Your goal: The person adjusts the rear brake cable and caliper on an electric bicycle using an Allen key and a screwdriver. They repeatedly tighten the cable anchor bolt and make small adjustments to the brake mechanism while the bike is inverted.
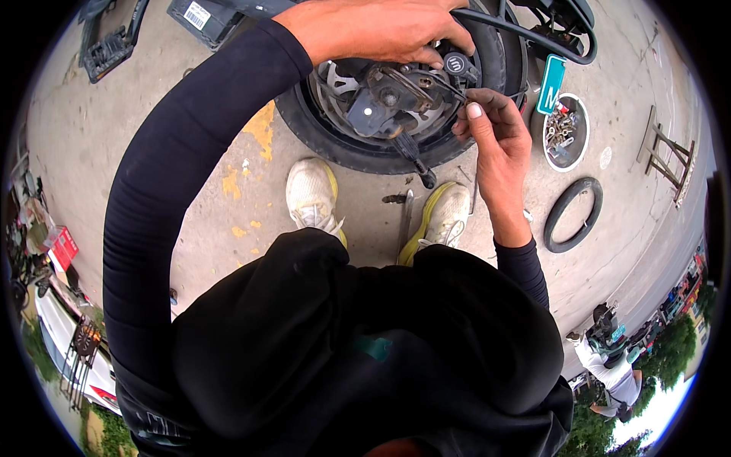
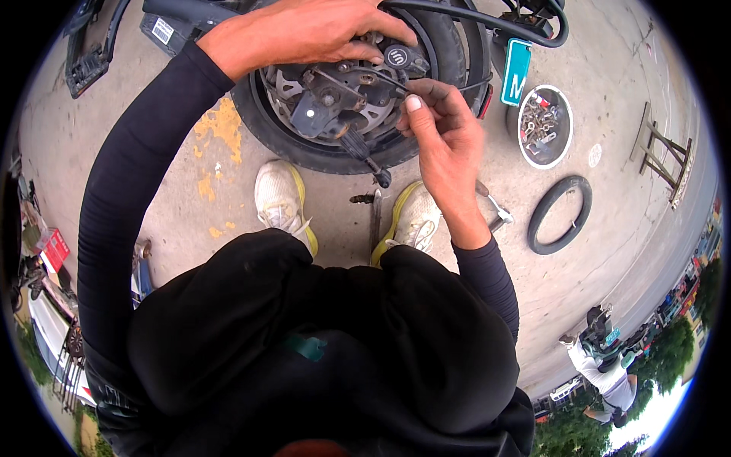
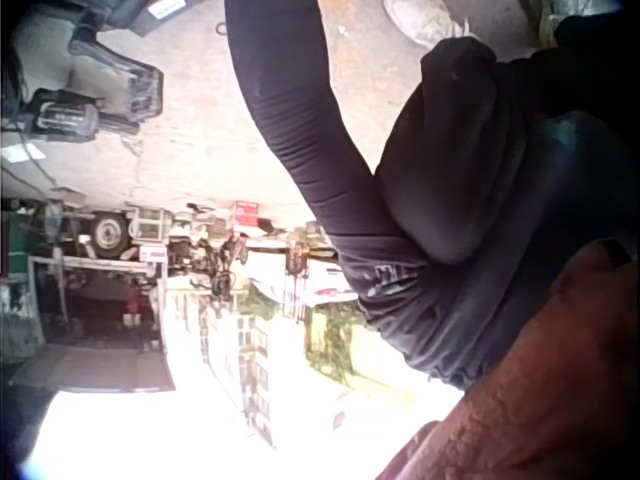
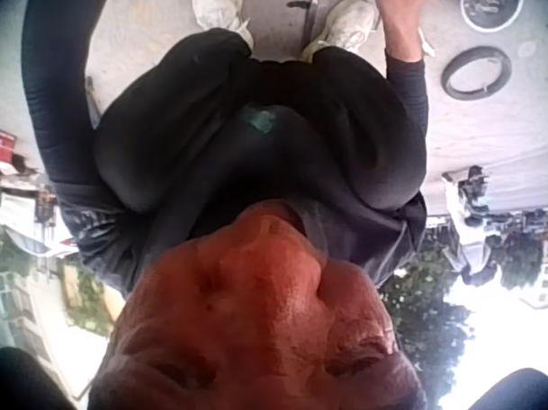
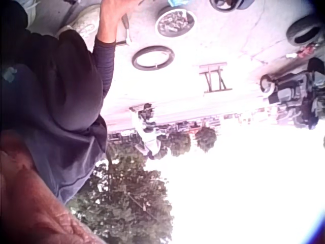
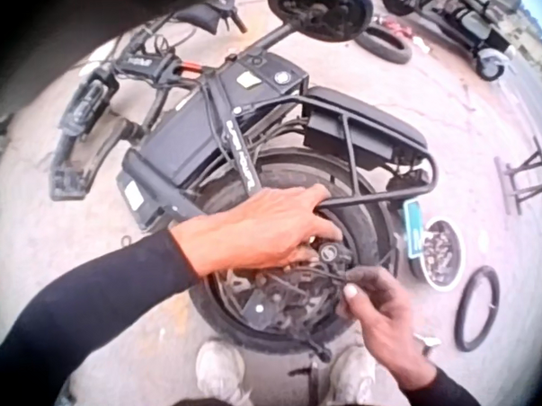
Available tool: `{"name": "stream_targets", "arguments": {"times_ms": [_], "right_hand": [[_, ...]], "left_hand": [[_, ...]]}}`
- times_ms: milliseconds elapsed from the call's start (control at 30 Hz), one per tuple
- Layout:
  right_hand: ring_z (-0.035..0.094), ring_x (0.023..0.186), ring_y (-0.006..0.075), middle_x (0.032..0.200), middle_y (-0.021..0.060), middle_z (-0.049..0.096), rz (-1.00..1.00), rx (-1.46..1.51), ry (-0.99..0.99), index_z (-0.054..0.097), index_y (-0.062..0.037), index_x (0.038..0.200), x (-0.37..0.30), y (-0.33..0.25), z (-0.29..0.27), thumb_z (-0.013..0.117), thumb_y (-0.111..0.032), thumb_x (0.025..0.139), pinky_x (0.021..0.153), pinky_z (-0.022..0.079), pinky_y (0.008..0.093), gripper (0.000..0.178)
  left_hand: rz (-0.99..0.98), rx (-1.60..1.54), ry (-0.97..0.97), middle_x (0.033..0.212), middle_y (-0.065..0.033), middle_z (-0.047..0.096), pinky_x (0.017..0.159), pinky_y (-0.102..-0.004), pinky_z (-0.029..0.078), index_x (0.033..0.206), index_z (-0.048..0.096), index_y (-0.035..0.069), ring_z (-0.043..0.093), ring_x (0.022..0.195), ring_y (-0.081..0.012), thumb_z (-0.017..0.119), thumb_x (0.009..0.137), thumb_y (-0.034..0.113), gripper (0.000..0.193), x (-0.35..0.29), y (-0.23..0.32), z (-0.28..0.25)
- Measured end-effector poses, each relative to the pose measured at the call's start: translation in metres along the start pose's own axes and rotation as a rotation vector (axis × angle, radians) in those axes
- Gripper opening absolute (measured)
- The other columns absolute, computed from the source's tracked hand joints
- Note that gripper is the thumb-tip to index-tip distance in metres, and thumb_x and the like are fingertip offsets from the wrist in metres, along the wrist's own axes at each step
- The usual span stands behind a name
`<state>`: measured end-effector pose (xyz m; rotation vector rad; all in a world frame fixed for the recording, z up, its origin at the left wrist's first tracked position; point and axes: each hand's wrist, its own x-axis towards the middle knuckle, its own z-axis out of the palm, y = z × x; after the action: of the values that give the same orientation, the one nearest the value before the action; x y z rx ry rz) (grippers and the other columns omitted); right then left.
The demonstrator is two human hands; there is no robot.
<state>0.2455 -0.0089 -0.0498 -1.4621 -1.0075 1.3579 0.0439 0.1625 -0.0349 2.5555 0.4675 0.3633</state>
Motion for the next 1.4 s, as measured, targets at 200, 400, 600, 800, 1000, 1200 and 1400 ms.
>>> {"name": "stream_targets", "arguments": {"times_ms": [200, 400, 600, 800, 1000, 1200, 1400], "right_hand": [[0.063, 0.084, 0.0068, 0.101, 0.0032, 0.070, 0.005, 0.009, 0.030, 0.068, -0.0001, 0.118, 0.000, 0.010, 0.003, 0.066, -0.009, 0.102, 0.076, 0.054, 0.0237, 0.019], [0.063, 0.081, 0.0064, 0.095, 0.0019, 0.071, -0.056, -0.084, 0.010, 0.069, 0.0003, 0.115, 0.001, 0.015, 0.007, 0.071, -0.006, 0.098, 0.073, 0.053, 0.0239, 0.019], [0.067, 0.073, 0.0177, 0.086, 0.0082, 0.071, -0.193, -0.462, -0.305, 0.073, -0.0037, 0.101, -0.031, 0.013, -0.021, 0.076, -0.002, 0.084, 0.068, 0.053, 0.0302, 0.017], [0.069, 0.074, 0.0280, 0.086, 0.0111, 0.069, -0.147, -0.672, -0.291, 0.070, -0.0030, 0.098, -0.092, 0.075, -0.040, 0.074, 0.000, 0.083, 0.067, 0.055, 0.0371, 0.015], [0.068, 0.072, 0.0268, 0.088, 0.0127, 0.069, -0.136, -0.618, -0.231, 0.069, -0.0029, 0.100, -0.083, 0.081, -0.046, 0.073, -0.003, 0.086, 0.066, 0.055, 0.0355, 0.015], [0.067, 0.069, 0.0269, 0.086, 0.0135, 0.068, -0.013, -0.653, -0.255, 0.067, -0.0016, 0.099, -0.055, 0.075, -0.052, 0.072, -0.007, 0.087, 0.065, 0.054, 0.0362, 0.014], [0.067, 0.084, 0.0292, 0.089, 0.0100, 0.063, -0.329, -0.995, -0.468, 0.062, -0.0077, 0.094, -0.086, 0.100, -0.049, 0.071, -0.010, 0.083, 0.072, 0.055, 0.0415, 0.014]], "left_hand": [[-0.055, 0.033, -0.094, 0.109, -0.0187, 0.057, 0.086, -0.0479, 0.052, 0.118, 0.069, 0.007, 0.063, 0.104, -0.0398, 0.078, 0.083, 0.017, 0.037, 0.003, 0.000, -0.003], [-0.077, 0.003, -0.094, 0.108, -0.0189, 0.057, 0.085, -0.0478, 0.051, 0.117, 0.069, 0.007, 0.063, 0.104, -0.0400, 0.078, 0.083, 0.016, 0.037, 0.005, 0.001, -0.003], [-0.061, 0.004, -0.102, 0.106, -0.0177, 0.056, 0.085, -0.0471, 0.051, 0.118, 0.069, 0.007, 0.062, 0.104, -0.0389, 0.076, 0.084, 0.015, 0.036, 0.004, -0.002, -0.002], [-0.062, -0.029, -0.105, 0.105, -0.0172, 0.055, 0.085, -0.0467, 0.050, 0.119, 0.069, 0.008, 0.062, 0.103, -0.0378, 0.075, 0.085, 0.016, 0.035, 0.005, 0.001, -0.008], [-0.057, -0.031, -0.100, 0.105, -0.0168, 0.055, 0.086, -0.0474, 0.049, 0.120, 0.069, 0.009, 0.061, 0.105, -0.0369, 0.076, 0.085, 0.017, 0.036, 0.004, 0.003, -0.006], [-0.081, -0.006, -0.124, 0.105, -0.0162, 0.055, 0.086, -0.0466, 0.049, 0.120, 0.069, 0.009, 0.060, 0.103, -0.0364, 0.076, 0.085, 0.018, 0.037, 0.008, 0.005, -0.005], [-0.105, -0.002, -0.103, 0.105, -0.0157, 0.055, 0.085, -0.0466, 0.049, 0.120, 0.069, 0.010, 0.060, 0.103, -0.0359, 0.077, 0.085, 0.018, 0.037, 0.003, 0.006, -0.010]]}}
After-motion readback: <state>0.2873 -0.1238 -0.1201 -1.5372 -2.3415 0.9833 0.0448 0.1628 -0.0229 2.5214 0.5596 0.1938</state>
